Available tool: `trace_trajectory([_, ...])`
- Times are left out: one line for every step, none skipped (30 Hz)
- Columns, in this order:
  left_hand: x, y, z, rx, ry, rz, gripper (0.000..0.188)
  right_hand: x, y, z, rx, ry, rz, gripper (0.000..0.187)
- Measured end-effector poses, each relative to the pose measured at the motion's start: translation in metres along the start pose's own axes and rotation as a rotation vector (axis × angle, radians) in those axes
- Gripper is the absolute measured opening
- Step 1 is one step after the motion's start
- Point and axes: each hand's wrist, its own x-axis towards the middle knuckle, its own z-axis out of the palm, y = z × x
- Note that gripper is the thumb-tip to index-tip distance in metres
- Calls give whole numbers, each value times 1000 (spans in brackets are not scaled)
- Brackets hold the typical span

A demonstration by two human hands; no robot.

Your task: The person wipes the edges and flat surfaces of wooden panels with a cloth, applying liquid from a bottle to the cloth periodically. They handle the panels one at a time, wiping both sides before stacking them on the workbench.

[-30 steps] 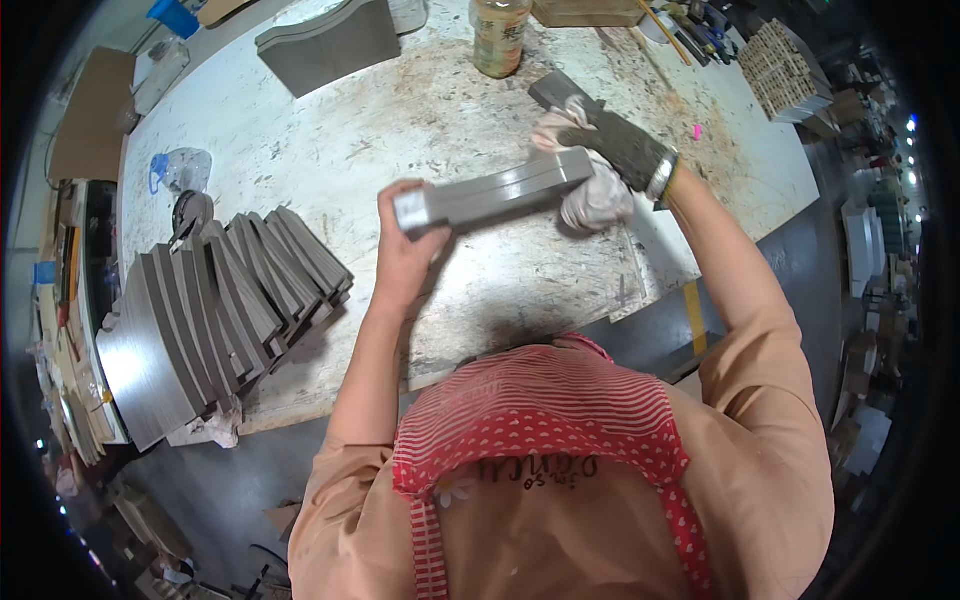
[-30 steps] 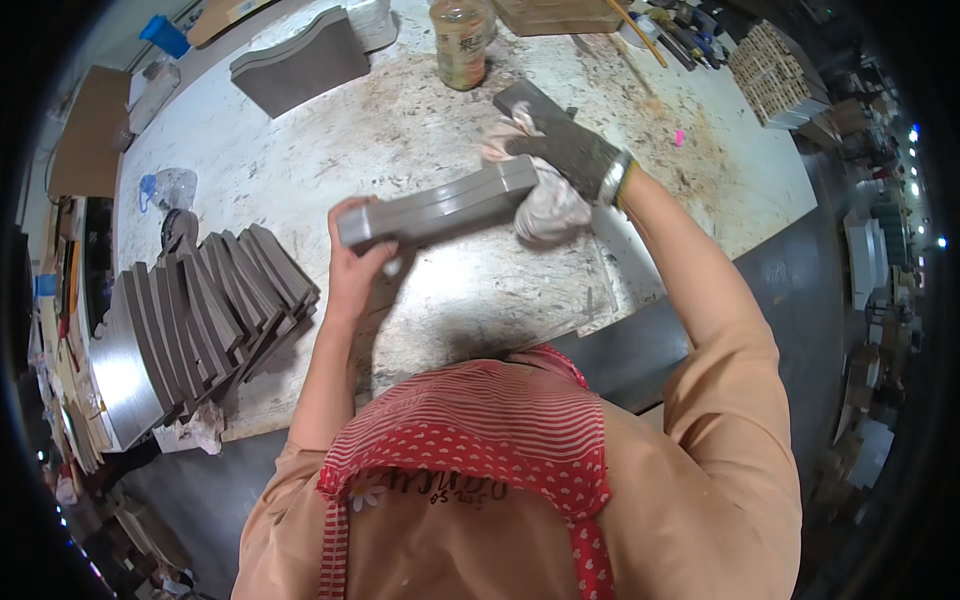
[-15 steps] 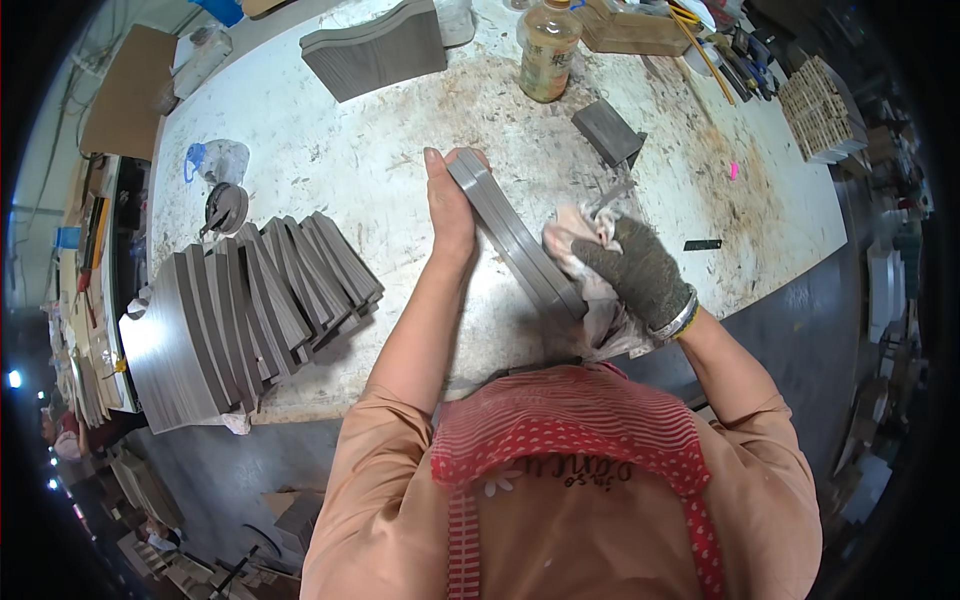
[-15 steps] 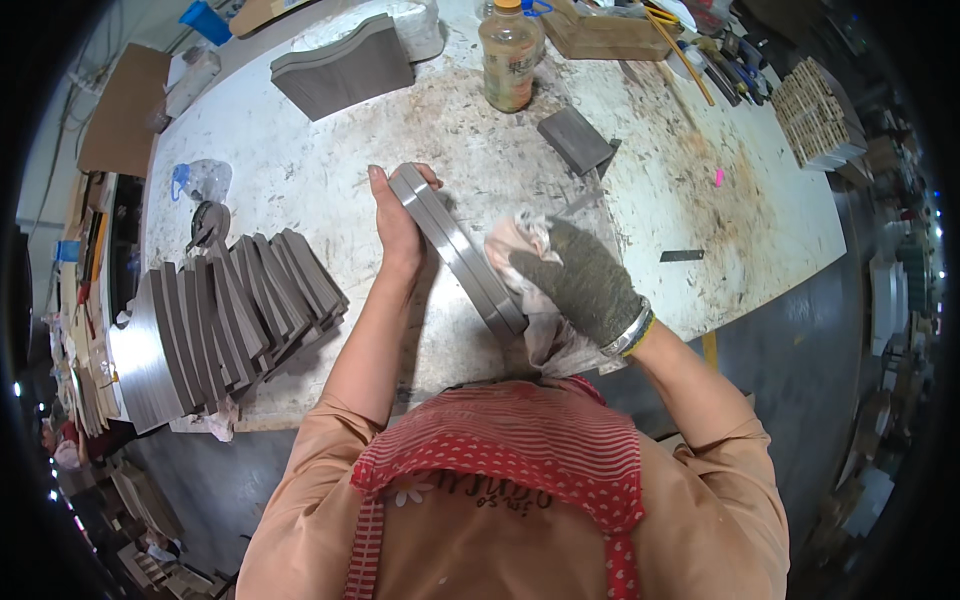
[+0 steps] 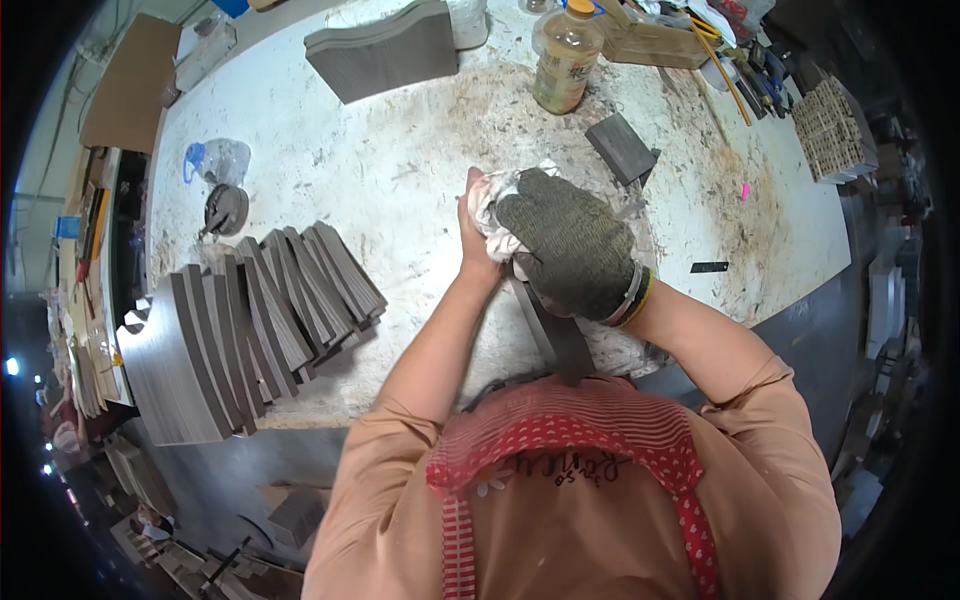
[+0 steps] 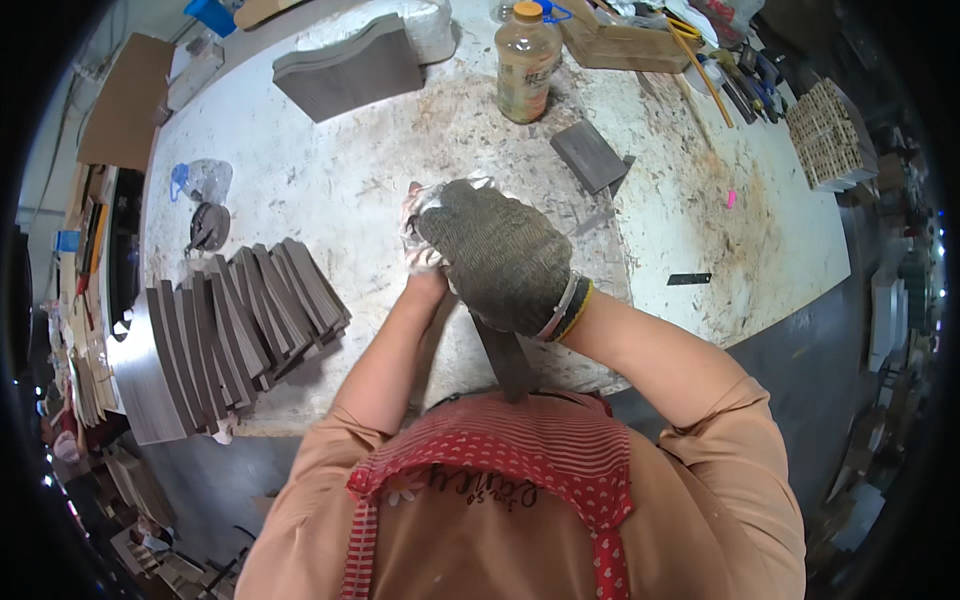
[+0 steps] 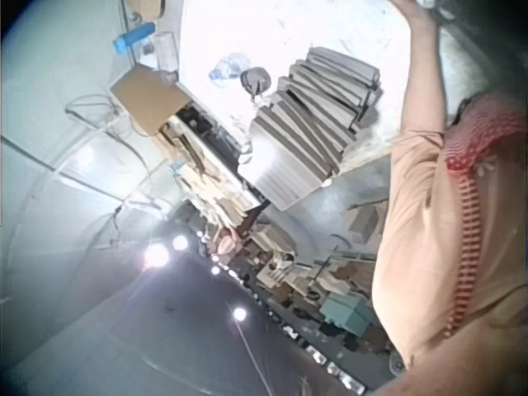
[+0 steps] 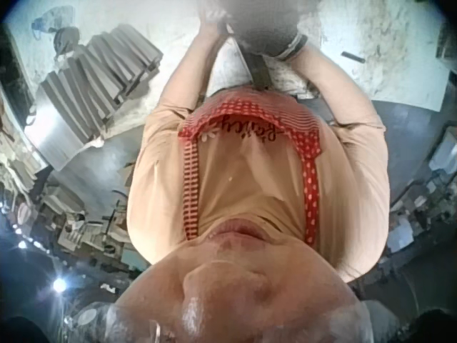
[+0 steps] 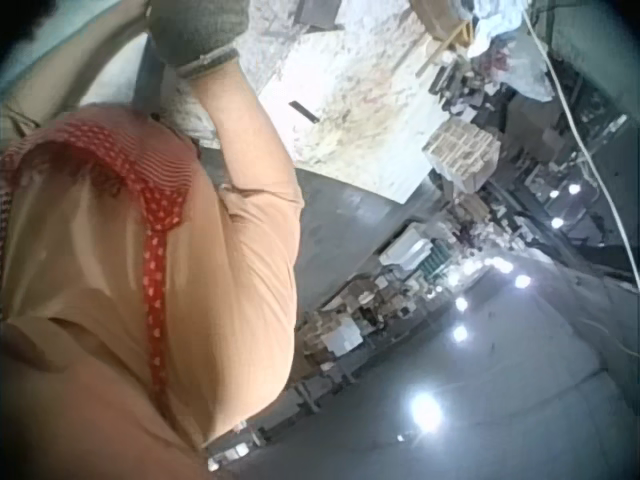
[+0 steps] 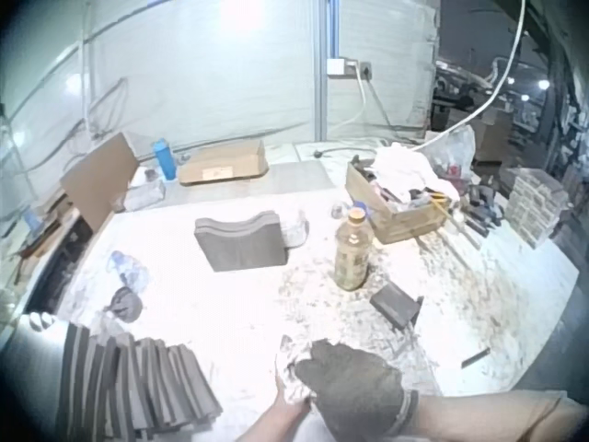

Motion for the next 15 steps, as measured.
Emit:
trace_trajectory([3, -15, -19, 435, 13, 313, 31, -3, -2, -4, 8, -12, -24, 50])
trace_trajectory([6, -30, -38, 875, 27, 620, 33, -6, -3, -6, 17, -23, -49, 52])
trace_trajectory([2, -9, -1, 636, -5, 302, 36, -6, 12, -7, -100, -63, -66, 52])
trace_trajectory([4, -5, -4, 638, -17, 298, 36, 5, 25, 5, -35, -322, 21, 51])
trace_trajectory([7, -2, -9, 769, -137, 367, 36, 1, 25, 17, 22, -151, 39, 51])
trace_trajectory([9, 1, -13, 895, -250, 437, 37, -3, 23, 28, 82, 15, 48, 51])
trace_trajectory([0, 3, -3, 715, -206, 393, 38, -11, 16, 33, 88, 14, 41, 51])
trace_trajectory([11, -18, -24, 721, -166, 436, 41, -24, 7, 34, 128, 1, 74, 49])
trace_trajectory([11, -22, -29, 822, -196, 537, 43, -30, 0, 32, 169, -13, 111, 48])
trace_trajectory([10, -25, -34, 925, -226, 638, 44, -29, -1, 31, 175, -17, 109, 48])
trace_trajectory([12, -24, -42, 788, -280, 577, 41, -26, 1, 26, 113, -2, 65, 46])
trace_trajectory([7, -20, -31, 824, -220, 602, 33, -18, 7, 18, 48, 17, 25, 45])
trace_trajectory([3, -7, -6, 678, -107, 399, 34, -2, 12, -2, -23, -160, 70, 45])
trace_trajectory([-3, 1, 17, 535, -7, 193, 40, -6, 44, 17, -12, 26, -59, 41])
trace_trajectory([-6, 3, 21, 499, 30, -45, 52, -11, 72, 33, 192, 59, 107, 40])
